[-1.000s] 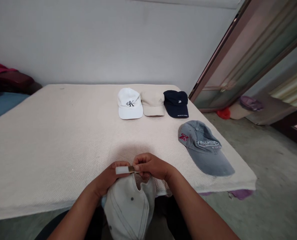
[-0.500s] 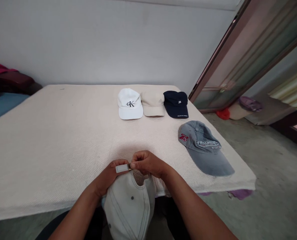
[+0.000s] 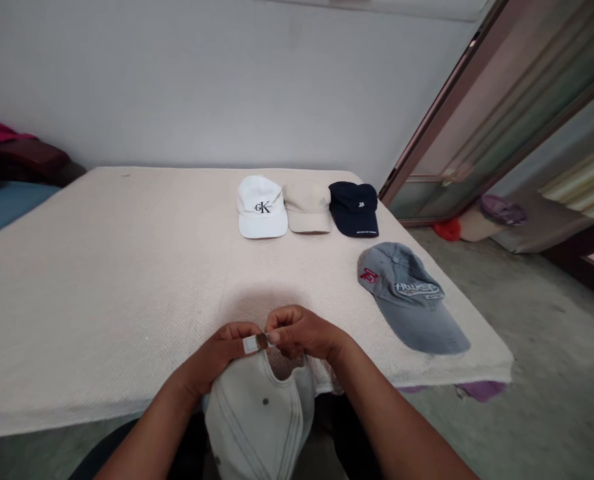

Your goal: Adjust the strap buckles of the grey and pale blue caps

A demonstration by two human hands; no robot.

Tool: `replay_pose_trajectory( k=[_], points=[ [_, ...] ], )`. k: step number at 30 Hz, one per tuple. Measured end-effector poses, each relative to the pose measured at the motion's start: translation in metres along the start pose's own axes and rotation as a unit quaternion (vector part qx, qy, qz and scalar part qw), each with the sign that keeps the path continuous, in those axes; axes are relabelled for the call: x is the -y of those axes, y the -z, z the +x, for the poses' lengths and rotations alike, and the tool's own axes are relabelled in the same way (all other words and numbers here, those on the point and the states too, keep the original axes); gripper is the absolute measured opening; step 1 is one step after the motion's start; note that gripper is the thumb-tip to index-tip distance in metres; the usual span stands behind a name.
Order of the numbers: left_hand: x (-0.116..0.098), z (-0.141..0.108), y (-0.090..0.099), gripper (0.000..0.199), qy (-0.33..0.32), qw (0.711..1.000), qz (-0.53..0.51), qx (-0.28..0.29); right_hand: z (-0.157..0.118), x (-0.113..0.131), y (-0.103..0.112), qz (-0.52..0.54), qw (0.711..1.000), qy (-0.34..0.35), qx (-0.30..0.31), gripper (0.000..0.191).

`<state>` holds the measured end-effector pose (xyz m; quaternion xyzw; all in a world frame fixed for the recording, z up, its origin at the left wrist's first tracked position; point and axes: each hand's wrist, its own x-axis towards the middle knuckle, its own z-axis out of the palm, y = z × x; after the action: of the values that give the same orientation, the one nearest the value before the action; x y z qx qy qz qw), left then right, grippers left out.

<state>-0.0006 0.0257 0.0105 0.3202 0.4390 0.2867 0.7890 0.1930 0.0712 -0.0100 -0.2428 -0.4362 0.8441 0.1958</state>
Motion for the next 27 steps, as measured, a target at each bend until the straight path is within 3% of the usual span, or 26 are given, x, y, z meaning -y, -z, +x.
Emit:
replay_pose_trajectory(
  k=[5,15,21,27],
  points=[
    [-0.0067,-0.0007,-0.0089,0.008,-0.010,0.999,0.052,-0.005,0.0001,-0.0015,-0.0010,-0.016,1.000,-0.004,-0.002,0.023],
    [-0.0037,0.0032,-0.0067,0.013,-0.025,0.993,0.113,-0.025,0.0039,-0.0032,-0.0038,-0.108,0.992,-0.027,-0.054,0.024],
    [-0.0044,0.0024,-0.0078,0.019,-0.001,0.998,0.059,-0.028,0.0029,-0.0068,0.0009,-0.049,0.998,-0.014,-0.026,0.025],
    [-0.0049,0.0025,-0.0059,0.023,-0.021,0.999,0.023,-0.012,0.0004,-0.0034,0.0005,-0.005,1.000,0.005,-0.014,0.029]
  ],
)
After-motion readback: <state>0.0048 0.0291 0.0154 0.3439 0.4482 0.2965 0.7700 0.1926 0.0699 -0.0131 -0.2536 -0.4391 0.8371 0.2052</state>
